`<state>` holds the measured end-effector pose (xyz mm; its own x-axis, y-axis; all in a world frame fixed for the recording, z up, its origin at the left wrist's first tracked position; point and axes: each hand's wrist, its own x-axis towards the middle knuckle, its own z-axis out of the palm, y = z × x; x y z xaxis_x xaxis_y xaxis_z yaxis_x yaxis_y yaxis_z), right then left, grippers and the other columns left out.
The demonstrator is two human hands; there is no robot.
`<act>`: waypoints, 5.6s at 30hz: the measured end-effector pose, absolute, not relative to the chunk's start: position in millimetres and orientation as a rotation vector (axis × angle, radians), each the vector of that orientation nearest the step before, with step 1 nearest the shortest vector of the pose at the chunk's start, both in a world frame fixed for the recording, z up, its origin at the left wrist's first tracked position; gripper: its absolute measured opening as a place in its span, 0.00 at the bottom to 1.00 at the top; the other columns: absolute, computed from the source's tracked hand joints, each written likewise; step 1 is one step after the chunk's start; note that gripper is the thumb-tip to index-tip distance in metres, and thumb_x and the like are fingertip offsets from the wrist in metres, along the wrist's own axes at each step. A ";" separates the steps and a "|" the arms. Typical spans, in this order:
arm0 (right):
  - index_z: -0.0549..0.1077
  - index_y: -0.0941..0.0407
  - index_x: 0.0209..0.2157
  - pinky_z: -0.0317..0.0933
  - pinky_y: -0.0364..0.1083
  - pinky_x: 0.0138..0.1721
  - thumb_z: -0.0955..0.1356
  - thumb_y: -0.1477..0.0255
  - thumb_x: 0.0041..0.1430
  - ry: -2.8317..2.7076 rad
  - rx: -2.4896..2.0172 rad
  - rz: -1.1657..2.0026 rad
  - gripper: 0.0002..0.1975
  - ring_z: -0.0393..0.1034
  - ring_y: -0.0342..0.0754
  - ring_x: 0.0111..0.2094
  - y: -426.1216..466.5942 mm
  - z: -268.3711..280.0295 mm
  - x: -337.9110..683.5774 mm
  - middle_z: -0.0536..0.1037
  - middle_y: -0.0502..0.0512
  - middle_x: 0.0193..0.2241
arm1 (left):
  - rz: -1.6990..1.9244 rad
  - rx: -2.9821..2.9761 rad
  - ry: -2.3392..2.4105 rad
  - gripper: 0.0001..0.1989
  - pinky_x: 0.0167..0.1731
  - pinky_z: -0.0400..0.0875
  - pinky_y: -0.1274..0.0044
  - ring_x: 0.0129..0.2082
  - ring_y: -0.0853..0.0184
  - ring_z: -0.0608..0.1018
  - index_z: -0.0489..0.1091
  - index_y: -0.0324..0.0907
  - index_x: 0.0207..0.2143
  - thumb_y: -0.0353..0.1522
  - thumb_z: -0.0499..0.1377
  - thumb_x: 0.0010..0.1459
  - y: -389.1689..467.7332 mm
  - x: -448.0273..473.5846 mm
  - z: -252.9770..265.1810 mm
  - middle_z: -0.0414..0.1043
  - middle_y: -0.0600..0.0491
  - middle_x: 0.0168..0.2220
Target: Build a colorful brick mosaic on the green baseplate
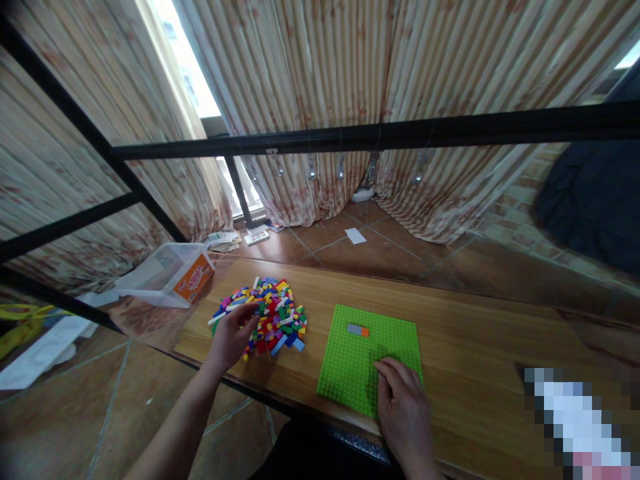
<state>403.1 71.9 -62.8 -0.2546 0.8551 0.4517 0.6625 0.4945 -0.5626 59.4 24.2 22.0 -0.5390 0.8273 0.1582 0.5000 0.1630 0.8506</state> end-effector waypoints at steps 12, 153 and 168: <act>0.74 0.47 0.47 0.69 0.43 0.43 0.66 0.68 0.61 -1.996 -0.848 0.921 0.12 0.73 0.47 0.44 19.1 25.2 348.7 0.77 0.53 0.44 | 1.261 0.544 1.008 0.14 0.33 0.64 0.81 0.26 0.74 0.70 0.75 0.39 0.34 0.37 0.68 0.47 -29.5 188.5 38.4 0.72 0.54 0.28; 0.76 0.59 0.34 0.60 0.41 0.34 0.56 0.67 0.66 -1.899 -1.432 0.869 0.20 0.71 0.44 0.33 177.8 -11.2 402.6 0.78 0.54 0.30 | 0.479 2.432 2.023 0.28 0.59 0.58 0.57 0.64 0.52 0.56 0.57 0.37 0.61 0.36 0.52 0.60 77.7 262.8 -24.2 0.55 0.41 0.64; 0.74 0.55 0.36 0.60 0.49 0.47 0.54 0.59 0.64 -1.888 -1.418 0.710 0.22 0.70 0.51 0.43 165.3 -26.0 401.1 0.76 0.60 0.40 | 0.604 2.192 1.908 0.34 0.62 0.47 0.52 0.67 0.51 0.47 0.50 0.39 0.65 0.40 0.52 0.58 72.2 270.3 -28.6 0.46 0.43 0.67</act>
<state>401.1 165.3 -26.0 -0.1913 0.9641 0.1842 0.6039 0.2635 -0.7523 270.3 72.2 -28.6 0.0975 0.9774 0.1877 0.9073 -0.1649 0.3869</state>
